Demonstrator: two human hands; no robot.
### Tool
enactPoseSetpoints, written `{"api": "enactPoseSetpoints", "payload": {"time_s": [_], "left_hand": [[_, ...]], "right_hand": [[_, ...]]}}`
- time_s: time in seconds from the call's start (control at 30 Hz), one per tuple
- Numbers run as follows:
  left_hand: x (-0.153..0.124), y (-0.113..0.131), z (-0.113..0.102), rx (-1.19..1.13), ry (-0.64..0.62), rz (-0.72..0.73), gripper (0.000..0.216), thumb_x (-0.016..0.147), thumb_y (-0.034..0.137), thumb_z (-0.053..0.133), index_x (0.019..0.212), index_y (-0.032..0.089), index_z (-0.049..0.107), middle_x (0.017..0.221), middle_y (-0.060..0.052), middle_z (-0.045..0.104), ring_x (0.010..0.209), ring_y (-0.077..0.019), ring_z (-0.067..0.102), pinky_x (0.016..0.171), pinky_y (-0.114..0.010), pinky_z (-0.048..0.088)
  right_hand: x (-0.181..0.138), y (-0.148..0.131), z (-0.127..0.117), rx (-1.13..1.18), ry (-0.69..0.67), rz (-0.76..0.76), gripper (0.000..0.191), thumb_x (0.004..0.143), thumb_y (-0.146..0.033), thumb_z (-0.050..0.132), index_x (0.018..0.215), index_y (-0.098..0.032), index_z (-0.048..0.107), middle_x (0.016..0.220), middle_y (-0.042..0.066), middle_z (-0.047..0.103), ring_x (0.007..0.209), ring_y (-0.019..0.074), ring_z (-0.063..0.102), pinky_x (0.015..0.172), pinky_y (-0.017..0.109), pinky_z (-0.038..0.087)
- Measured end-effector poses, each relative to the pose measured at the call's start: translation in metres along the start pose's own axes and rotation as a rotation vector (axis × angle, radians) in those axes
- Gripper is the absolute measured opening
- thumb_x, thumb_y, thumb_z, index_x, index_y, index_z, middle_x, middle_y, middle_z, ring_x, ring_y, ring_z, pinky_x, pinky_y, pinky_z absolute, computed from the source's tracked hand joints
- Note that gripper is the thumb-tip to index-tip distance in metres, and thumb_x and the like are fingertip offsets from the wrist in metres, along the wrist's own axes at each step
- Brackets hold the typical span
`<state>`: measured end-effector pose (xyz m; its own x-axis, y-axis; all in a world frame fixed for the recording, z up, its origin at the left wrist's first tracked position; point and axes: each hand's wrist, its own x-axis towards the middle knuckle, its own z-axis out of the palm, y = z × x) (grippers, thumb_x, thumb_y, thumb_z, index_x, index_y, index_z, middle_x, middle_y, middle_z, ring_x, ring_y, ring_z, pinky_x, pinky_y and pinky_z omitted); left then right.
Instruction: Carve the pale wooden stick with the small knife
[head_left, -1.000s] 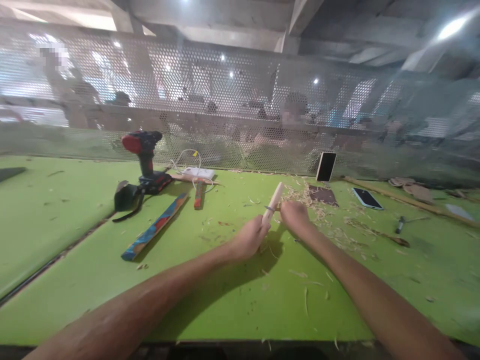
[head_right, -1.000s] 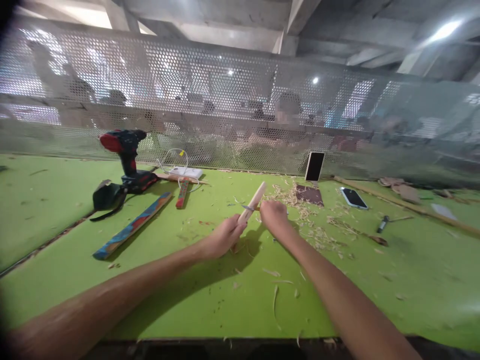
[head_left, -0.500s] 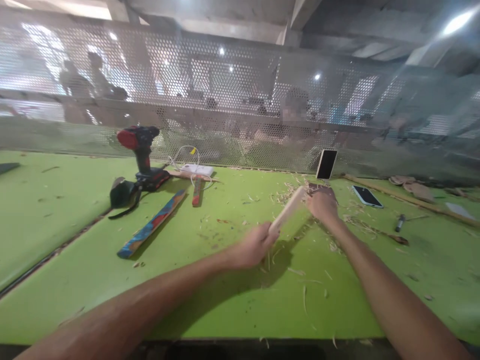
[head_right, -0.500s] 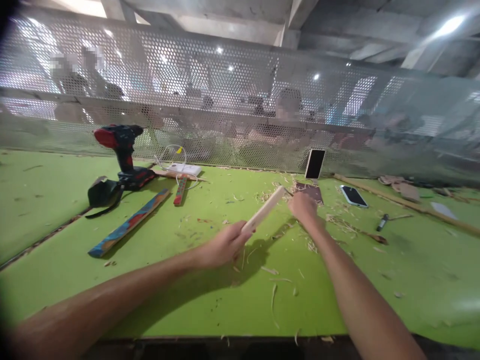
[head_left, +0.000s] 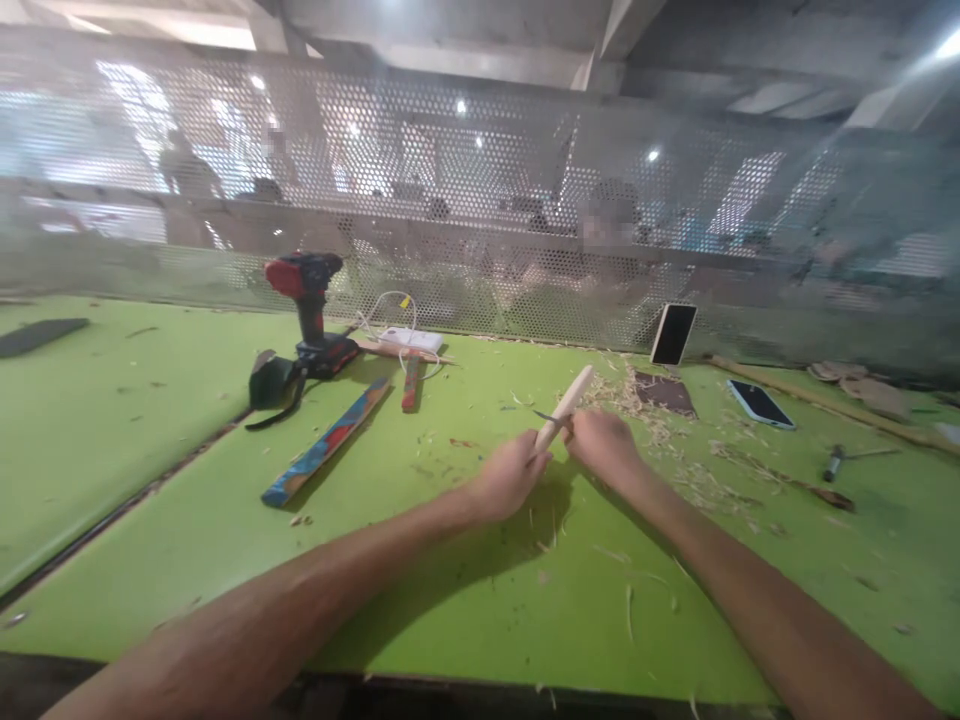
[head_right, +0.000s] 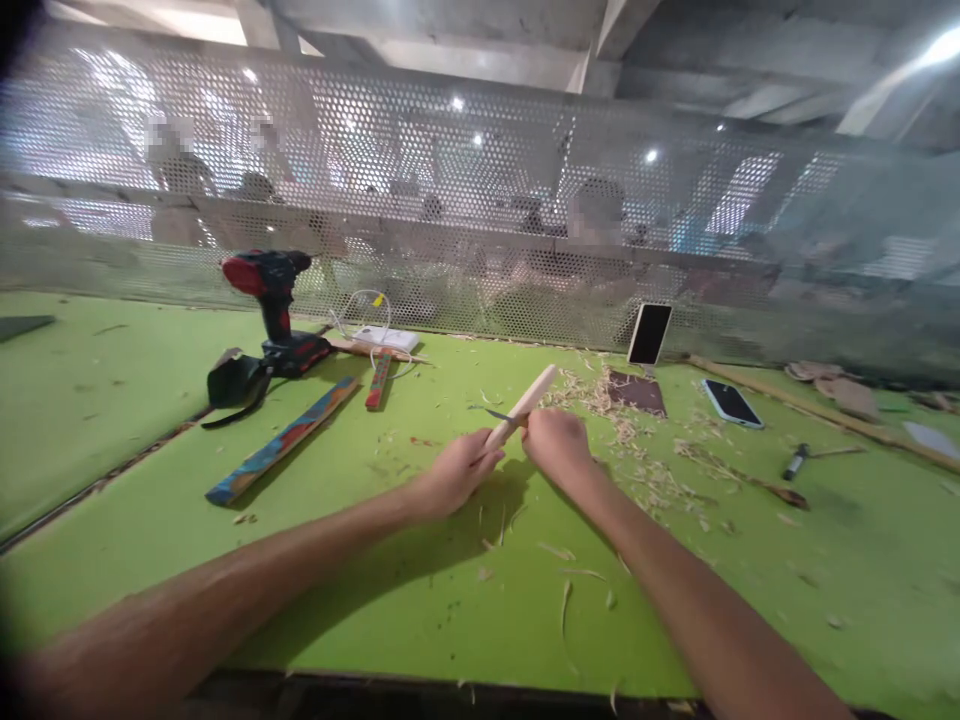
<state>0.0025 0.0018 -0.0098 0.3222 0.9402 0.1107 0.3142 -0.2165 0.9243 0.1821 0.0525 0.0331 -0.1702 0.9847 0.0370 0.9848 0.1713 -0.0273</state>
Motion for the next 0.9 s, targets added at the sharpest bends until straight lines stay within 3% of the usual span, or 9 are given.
{"api": "enactPoseSetpoints", "payload": {"time_s": [0.13, 0.27, 0.4, 0.6, 0.73, 0.9], "left_hand": [[0.001, 0.007, -0.004, 0.070, 0.056, -0.024, 0.023, 0.104, 0.027, 0.055, 0.081, 0.026, 0.051, 0.072, -0.003, 0.058, 0.060, -0.0200, 0.052, 0.057, -0.034, 0.037], [-0.001, 0.004, 0.002, 0.071, 0.120, -0.034, 0.028, 0.100, 0.028, 0.061, 0.075, 0.028, 0.048, 0.067, -0.002, 0.058, 0.055, -0.0189, 0.049, 0.054, -0.034, 0.032], [-0.004, 0.003, 0.007, 0.041, 0.077, -0.014, 0.028, 0.101, 0.033, 0.060, 0.076, 0.029, 0.048, 0.064, -0.001, 0.057, 0.048, -0.0169, 0.044, 0.048, -0.033, 0.027], [-0.002, 0.000, 0.003, 0.033, 0.067, 0.004, 0.030, 0.101, 0.035, 0.061, 0.075, 0.029, 0.049, 0.062, -0.002, 0.056, 0.048, -0.0173, 0.045, 0.046, -0.031, 0.030], [-0.002, -0.006, 0.005, 0.002, 0.028, 0.018, 0.029, 0.102, 0.039, 0.063, 0.077, 0.027, 0.056, 0.064, -0.003, 0.057, 0.050, -0.0181, 0.049, 0.051, -0.032, 0.036], [-0.005, -0.005, 0.002, -0.032, -0.065, 0.047, 0.026, 0.102, 0.039, 0.067, 0.081, 0.025, 0.059, 0.069, -0.004, 0.059, 0.055, -0.0189, 0.052, 0.055, -0.033, 0.040]], "right_hand": [[-0.003, -0.011, 0.007, -0.091, 0.012, -0.045, 0.033, 0.100, -0.009, 0.053, 0.097, -0.012, 0.086, 0.072, 0.013, 0.071, 0.064, 0.0235, 0.069, 0.060, 0.033, 0.052], [0.009, 0.005, 0.008, -0.144, 0.007, 0.027, 0.030, 0.096, -0.007, 0.057, 0.093, -0.016, 0.086, 0.076, 0.014, 0.073, 0.068, 0.0260, 0.070, 0.060, 0.034, 0.051], [0.020, 0.025, 0.008, -0.121, 0.040, 0.089, 0.028, 0.096, -0.007, 0.058, 0.093, -0.015, 0.085, 0.077, 0.015, 0.073, 0.069, 0.0266, 0.069, 0.062, 0.035, 0.051], [0.035, 0.038, 0.017, -0.017, 0.043, 0.114, 0.021, 0.095, -0.013, 0.066, 0.089, -0.017, 0.086, 0.073, 0.014, 0.070, 0.072, 0.0303, 0.071, 0.068, 0.041, 0.054], [0.046, 0.074, 0.017, 0.021, 0.066, 0.219, 0.020, 0.093, -0.014, 0.069, 0.076, -0.017, 0.079, 0.064, 0.011, 0.063, 0.067, 0.0296, 0.068, 0.066, 0.041, 0.052], [0.051, 0.118, 0.004, 0.051, 0.212, 0.347, 0.029, 0.092, -0.020, 0.068, 0.063, -0.021, 0.064, 0.060, 0.011, 0.058, 0.073, 0.0309, 0.067, 0.071, 0.041, 0.045]]}}
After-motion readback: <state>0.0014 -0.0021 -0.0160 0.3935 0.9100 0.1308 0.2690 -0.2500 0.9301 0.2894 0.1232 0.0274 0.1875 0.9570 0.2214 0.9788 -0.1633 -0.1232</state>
